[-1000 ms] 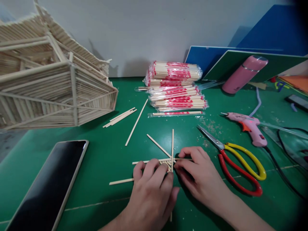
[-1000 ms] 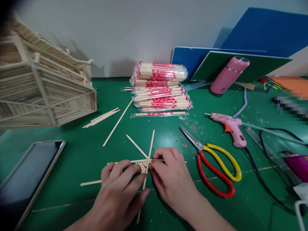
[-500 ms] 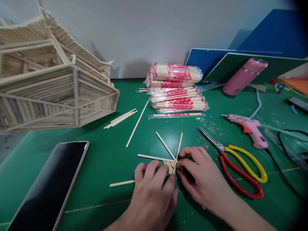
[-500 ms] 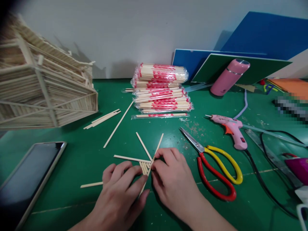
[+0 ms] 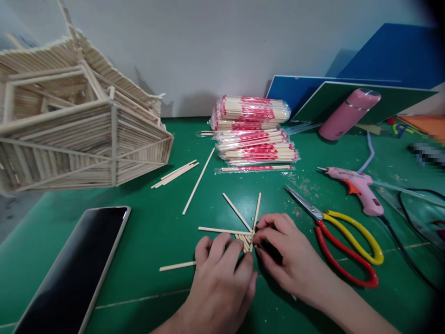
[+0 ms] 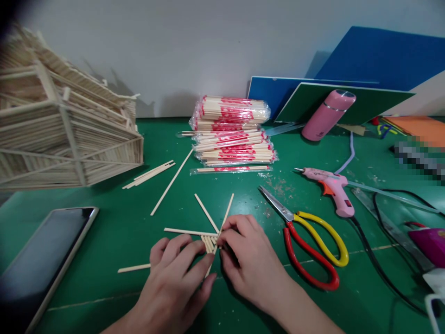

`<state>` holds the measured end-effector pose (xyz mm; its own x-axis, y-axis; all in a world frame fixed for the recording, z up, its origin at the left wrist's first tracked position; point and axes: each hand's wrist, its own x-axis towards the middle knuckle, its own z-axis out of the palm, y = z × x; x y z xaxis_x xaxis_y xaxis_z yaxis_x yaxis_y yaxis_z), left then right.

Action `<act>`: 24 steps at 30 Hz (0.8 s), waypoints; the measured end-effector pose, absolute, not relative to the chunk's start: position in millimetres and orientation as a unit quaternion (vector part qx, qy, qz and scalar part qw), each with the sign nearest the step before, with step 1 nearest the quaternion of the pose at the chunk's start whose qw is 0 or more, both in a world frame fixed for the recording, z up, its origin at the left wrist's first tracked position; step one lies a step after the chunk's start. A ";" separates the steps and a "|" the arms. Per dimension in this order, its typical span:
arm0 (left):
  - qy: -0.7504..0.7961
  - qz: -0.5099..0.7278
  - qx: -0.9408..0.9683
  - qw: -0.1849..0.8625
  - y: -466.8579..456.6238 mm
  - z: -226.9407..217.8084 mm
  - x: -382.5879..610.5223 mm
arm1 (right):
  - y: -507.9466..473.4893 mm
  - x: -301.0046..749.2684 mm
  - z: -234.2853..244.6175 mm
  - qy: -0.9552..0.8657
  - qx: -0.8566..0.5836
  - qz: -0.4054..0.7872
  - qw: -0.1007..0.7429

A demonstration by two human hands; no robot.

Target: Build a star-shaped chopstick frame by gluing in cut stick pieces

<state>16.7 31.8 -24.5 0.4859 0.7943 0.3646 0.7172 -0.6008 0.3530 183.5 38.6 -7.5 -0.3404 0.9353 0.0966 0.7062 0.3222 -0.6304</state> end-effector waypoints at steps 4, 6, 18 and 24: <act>0.442 0.253 0.857 0.079 31.5 -24.4 16.0 | 36.6 184.7 -8.0 -0.766 -0.541 0.246 0.248; 0.441 0.253 0.858 0.075 31.2 -25.2 15.5 | 35.5 185.1 -9.5 -0.763 -0.545 0.238 0.255; 0.427 0.273 0.859 0.069 33.2 -27.9 17.6 | 35.9 180.2 -14.7 -0.776 -0.555 0.197 0.226; 0.423 0.270 0.864 0.048 34.2 -27.8 17.2 | 38.6 178.1 -16.3 -0.780 -0.557 0.180 0.221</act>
<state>17.2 34.2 -27.8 0.4968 0.7558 0.4266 0.7044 -0.6383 0.3106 178.1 38.6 -16.3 -0.2817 0.9485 0.1448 0.7894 0.3149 -0.5269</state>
